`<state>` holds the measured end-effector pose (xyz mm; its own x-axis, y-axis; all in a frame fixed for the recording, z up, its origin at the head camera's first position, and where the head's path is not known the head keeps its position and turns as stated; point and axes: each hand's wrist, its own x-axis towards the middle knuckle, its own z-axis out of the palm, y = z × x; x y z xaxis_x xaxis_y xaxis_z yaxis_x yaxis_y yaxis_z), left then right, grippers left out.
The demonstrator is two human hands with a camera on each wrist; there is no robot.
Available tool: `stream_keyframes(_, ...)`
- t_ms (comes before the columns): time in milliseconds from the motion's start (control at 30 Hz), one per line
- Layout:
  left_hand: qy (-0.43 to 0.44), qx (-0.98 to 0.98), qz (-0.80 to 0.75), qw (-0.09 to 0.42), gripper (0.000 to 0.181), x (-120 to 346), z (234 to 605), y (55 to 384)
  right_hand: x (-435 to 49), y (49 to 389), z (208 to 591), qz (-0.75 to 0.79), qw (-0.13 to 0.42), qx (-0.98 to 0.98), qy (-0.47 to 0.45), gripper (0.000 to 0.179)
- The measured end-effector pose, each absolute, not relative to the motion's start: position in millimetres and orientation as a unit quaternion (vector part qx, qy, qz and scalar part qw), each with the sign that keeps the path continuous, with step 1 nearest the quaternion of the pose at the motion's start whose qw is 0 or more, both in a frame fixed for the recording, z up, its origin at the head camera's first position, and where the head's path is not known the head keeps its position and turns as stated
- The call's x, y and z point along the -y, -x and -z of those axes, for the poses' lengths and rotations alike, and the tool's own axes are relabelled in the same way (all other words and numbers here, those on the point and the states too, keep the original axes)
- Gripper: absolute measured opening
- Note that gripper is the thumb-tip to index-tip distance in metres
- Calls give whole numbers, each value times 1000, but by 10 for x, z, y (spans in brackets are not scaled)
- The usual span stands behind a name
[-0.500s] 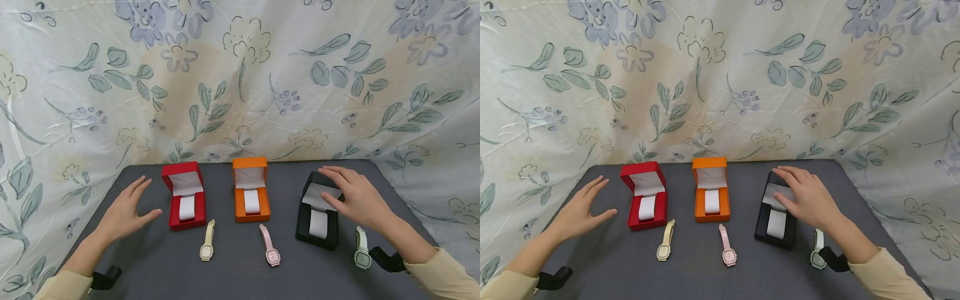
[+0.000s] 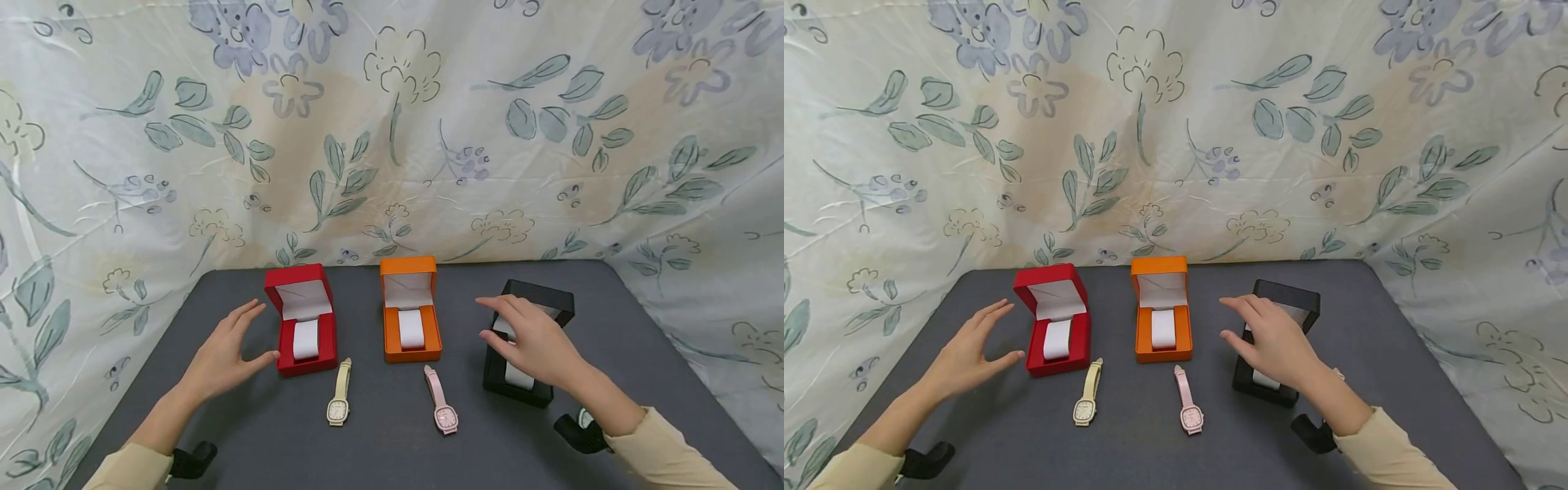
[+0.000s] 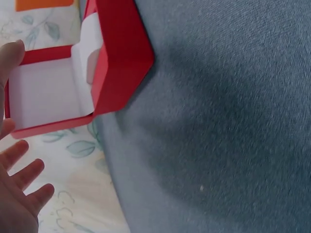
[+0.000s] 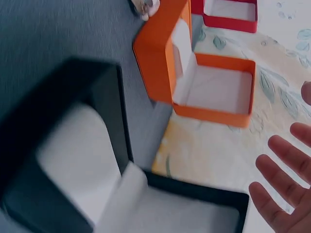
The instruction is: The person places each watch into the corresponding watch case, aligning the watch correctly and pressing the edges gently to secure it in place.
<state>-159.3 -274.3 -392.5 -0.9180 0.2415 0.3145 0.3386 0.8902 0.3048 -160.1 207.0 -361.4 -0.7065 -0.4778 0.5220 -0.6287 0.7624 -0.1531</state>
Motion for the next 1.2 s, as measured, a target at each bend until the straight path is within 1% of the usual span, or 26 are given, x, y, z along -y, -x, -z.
stream_keyframes(300,160,964,179,116,83,2611,4040,1631,-1722,1560,3884,-226,186,905,-308,45)
stream_keyframes(567,178,962,168,120,84,2474,4099,1704,-1353,1481,4028,-261,118,911,-296,41)
stream_keyframes(767,184,962,166,115,83,2397,4093,1757,-1143,1450,4109,-302,51,907,-288,40)
stream_keyframes(1000,173,967,158,99,82,2381,4114,1796,-896,1433,4225,-300,21,909,-287,41)
stream_keyframes(1200,165,969,162,82,79,2392,4158,1838,-675,1399,4298,-310,-23,909,-279,40)
